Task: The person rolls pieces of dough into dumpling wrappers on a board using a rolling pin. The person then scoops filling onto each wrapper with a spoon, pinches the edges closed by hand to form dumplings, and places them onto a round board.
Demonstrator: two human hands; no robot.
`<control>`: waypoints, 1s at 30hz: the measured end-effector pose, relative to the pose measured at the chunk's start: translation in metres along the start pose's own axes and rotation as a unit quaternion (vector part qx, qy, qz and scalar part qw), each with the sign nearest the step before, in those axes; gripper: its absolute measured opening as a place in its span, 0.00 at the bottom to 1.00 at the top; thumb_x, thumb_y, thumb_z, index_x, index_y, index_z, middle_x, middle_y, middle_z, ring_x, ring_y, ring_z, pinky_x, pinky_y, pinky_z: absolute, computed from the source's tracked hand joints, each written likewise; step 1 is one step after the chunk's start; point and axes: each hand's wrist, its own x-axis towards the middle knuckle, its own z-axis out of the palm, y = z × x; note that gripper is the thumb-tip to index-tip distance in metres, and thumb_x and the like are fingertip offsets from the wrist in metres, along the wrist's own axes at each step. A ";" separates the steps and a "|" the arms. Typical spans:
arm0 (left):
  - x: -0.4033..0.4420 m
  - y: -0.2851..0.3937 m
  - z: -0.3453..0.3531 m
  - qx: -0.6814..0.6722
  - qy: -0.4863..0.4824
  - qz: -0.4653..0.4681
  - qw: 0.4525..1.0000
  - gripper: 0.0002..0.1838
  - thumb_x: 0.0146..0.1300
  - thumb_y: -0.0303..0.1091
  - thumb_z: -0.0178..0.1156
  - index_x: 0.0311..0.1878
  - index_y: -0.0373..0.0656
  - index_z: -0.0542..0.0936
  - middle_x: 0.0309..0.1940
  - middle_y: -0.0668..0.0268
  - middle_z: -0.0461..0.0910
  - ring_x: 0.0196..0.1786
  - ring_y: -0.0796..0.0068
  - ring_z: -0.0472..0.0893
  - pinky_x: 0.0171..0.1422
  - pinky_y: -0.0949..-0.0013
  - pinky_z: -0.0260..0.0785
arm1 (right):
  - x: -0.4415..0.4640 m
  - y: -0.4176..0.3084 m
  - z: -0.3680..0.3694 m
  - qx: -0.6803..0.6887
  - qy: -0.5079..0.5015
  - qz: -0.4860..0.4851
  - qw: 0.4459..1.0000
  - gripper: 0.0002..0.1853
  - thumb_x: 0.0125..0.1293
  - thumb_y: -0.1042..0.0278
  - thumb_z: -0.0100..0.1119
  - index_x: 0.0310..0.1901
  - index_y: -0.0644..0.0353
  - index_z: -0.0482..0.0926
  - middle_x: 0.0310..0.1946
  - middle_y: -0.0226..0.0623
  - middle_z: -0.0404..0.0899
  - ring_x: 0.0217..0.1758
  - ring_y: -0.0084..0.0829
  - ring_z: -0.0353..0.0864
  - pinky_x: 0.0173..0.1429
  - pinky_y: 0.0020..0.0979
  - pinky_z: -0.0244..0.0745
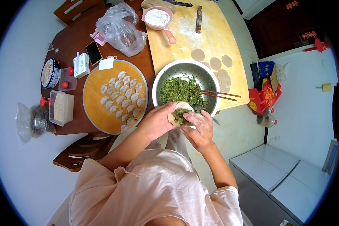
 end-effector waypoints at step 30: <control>-0.025 -0.016 0.060 0.407 -0.033 0.317 0.856 0.23 0.63 0.22 0.58 0.62 0.32 0.69 0.60 0.53 0.74 0.58 0.66 0.79 0.61 0.67 0.71 | 0.035 -0.016 -0.042 -0.003 0.060 0.073 0.996 0.12 0.51 0.72 0.68 0.38 0.57 0.78 0.36 0.37 0.78 0.41 0.38 0.78 0.61 0.48 0.66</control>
